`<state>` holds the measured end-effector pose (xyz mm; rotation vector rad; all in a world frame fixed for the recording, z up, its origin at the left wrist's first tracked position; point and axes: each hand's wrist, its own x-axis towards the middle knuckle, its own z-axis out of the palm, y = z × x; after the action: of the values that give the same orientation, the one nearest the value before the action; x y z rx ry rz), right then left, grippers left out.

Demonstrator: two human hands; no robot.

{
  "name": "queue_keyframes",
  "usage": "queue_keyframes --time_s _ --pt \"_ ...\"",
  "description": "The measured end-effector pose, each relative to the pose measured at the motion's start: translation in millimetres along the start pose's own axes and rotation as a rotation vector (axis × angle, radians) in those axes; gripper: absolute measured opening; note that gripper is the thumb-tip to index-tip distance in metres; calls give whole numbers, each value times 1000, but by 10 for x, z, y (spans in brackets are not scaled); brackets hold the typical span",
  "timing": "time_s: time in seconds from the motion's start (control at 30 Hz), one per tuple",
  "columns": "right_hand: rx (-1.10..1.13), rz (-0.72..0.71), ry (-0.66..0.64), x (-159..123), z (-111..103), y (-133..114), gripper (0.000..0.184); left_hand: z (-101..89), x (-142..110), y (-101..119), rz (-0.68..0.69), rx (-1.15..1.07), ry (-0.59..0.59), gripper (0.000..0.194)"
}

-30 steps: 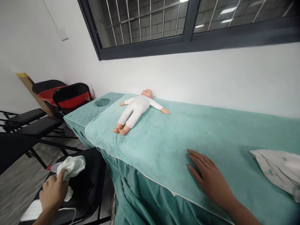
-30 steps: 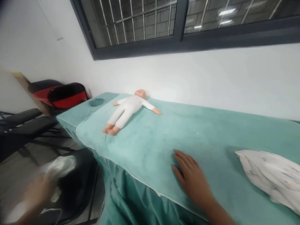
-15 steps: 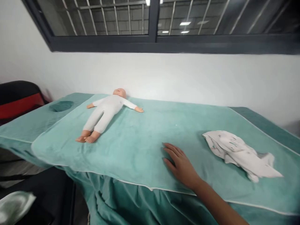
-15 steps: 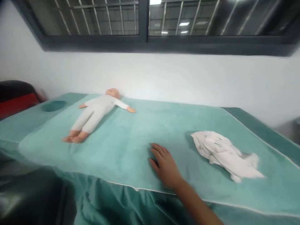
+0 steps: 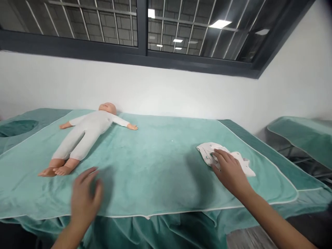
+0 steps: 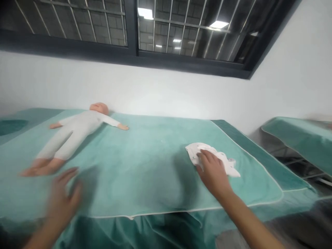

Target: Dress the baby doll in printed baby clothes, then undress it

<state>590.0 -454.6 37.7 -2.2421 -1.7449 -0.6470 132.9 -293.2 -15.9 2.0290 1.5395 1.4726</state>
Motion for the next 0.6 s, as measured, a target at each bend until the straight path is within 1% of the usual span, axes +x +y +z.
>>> queue_keyframes --time_s 0.03,0.07,0.13,0.17,0.2,0.27,0.33,0.37,0.43,0.5,0.53,0.6 --pt "-62 20 -24 0 -62 93 37 277 101 89 134 -26 -86 29" --pt "-118 41 -48 1 -121 175 36 555 185 197 210 -45 -182 31" --pt "-202 78 -93 15 -220 311 33 1068 290 447 229 -76 -380 34" --pt "-228 86 -119 30 -259 364 30 1289 314 577 223 -75 -460 34" --pt "-239 80 -147 52 -291 408 28 1481 323 703 220 -52 -513 34" --pt "-211 31 -212 121 -339 471 25 1771 312 927 248 19 -586 36" --pt "-139 -9 -279 230 -380 510 25 1953 277 1110 268 22 -616 37" --pt "-105 9 -300 302 -401 527 26 2013 252 1189 280 9 -631 38" --pt "-60 123 -306 479 -448 567 27 2097 191 1331 311 -33 -668 38" --pt "-29 256 -251 687 -498 616 27 2160 120 1467 328 -83 -698 39" --pt "-6 295 -208 795 -524 638 27 2192 84 1535 326 -110 -707 41" --pt "56 316 -121 1001 -578 655 25 2271 16 1677 298 -165 -713 46"
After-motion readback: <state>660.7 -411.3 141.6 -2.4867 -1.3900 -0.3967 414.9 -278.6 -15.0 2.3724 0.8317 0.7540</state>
